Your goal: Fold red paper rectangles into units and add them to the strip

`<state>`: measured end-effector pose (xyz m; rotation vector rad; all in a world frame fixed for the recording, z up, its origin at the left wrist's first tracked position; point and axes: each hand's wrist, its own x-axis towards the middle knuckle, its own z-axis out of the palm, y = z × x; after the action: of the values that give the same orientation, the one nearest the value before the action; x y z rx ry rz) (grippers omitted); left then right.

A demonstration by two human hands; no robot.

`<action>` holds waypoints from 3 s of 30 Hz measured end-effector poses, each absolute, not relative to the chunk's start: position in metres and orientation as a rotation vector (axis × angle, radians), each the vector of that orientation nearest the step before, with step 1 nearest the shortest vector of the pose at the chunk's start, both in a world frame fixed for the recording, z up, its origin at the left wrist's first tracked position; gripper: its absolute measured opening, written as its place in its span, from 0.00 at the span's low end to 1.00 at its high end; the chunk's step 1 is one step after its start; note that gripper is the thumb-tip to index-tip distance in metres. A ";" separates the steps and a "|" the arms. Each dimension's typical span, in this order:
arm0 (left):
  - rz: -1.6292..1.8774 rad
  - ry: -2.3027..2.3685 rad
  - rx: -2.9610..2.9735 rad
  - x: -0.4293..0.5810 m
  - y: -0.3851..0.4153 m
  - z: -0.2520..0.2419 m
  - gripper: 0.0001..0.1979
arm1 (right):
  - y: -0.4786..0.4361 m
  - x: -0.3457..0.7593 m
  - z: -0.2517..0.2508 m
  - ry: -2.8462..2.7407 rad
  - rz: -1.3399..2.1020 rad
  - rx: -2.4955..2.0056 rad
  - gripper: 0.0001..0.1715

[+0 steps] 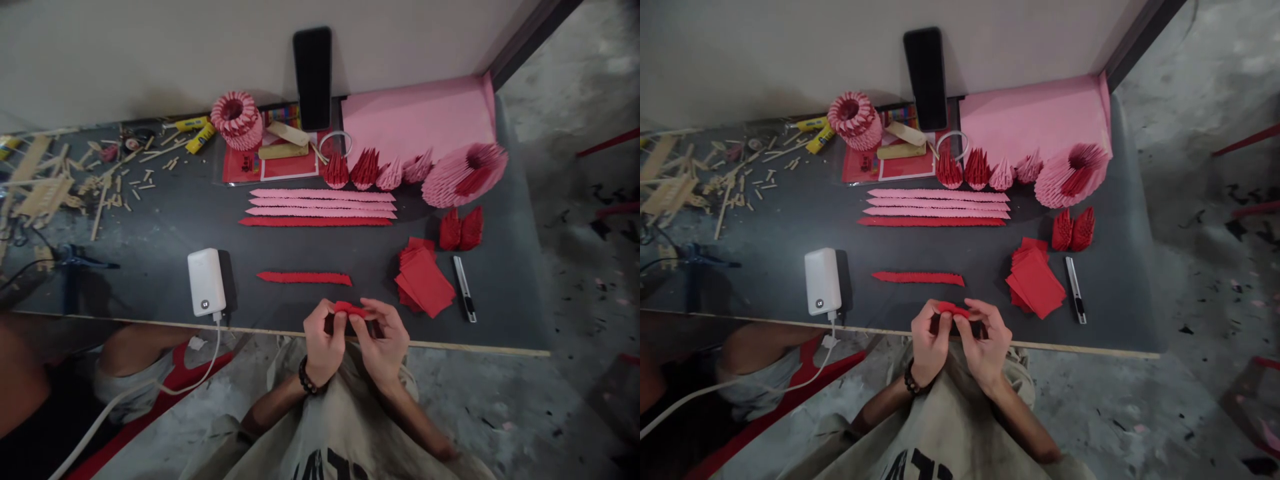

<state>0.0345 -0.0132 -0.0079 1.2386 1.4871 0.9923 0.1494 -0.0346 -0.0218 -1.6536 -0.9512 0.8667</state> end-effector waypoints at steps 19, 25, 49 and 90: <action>1.009 1.296 1.025 0.028 -0.020 -0.020 0.29 | -0.018 0.161 -0.011 -1.226 0.919 -1.413 0.08; 0.761 0.892 0.520 0.012 0.003 -0.010 0.28 | -0.014 0.174 -0.016 -1.316 0.942 -1.243 0.13; 1.006 1.344 0.772 0.017 -0.011 -0.004 0.18 | -0.026 0.156 -0.004 -1.034 1.087 -1.651 0.17; 0.909 1.280 0.747 0.017 0.002 0.007 0.16 | -0.034 0.174 -0.036 -1.579 0.546 -1.308 0.17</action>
<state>0.0171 0.0023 0.0074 0.7473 1.2795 0.9091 0.1743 -0.0335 -0.0363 -1.3079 -1.5785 0.5457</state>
